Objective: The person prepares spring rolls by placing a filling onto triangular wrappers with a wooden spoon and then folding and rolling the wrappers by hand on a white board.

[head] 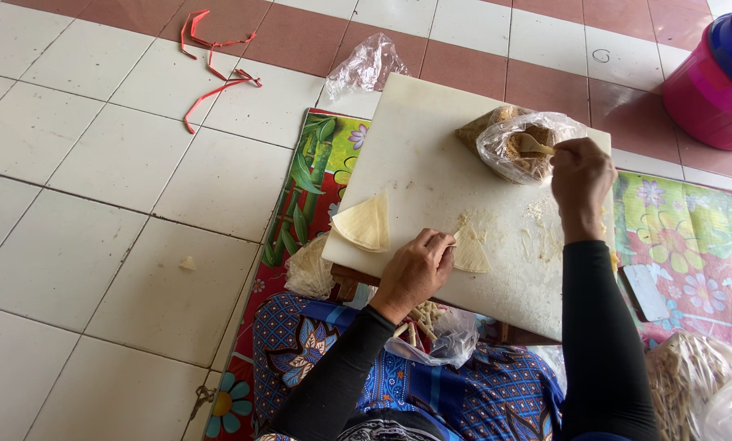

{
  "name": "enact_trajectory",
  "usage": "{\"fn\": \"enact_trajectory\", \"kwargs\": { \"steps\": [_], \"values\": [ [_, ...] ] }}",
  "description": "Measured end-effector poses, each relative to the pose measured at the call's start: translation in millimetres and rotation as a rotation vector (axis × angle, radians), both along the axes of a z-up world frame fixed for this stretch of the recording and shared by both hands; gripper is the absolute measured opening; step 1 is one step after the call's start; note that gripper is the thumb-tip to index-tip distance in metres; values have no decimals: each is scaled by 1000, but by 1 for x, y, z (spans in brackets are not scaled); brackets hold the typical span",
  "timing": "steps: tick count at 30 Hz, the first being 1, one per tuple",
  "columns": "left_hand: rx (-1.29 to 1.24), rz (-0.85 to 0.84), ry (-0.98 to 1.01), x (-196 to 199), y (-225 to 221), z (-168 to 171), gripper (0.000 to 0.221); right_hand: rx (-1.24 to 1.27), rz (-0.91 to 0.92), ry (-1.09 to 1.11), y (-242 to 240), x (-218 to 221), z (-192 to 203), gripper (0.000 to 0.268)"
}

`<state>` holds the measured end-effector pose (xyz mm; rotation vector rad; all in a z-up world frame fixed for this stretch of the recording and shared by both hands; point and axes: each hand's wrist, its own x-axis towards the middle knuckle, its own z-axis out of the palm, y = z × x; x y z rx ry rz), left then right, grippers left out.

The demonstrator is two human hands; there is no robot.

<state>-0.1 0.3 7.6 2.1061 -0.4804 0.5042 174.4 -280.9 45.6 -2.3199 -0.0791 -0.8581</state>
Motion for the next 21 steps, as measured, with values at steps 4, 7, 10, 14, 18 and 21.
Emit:
{"fn": "enact_trajectory", "kwargs": {
  "steps": [4, 7, 10, 14, 18, 21],
  "values": [
    [17, -9, 2, 0, 1, 0, 16, 259, -56, 90, -13, -3, 2, 16],
    [6, 2, -1, 0, 0, 0, 16, 242, 85, -86, -13, -11, 3, 10],
    [23, 2, -19, 0, 0, -1, 17, 38, 26, -130, -12, -20, 1, 9],
    [34, 0, -5, 2, -1, -3, 16, 406, 97, -36, -15, -16, -3, 11],
    [37, -5, 7, 3, -1, -4, 17, 603, 113, 5, -23, -18, -6, 10],
    [40, 1, 24, 3, -1, -4, 18, 716, 148, 37, -30, -27, -1, 11]
  ]
}}
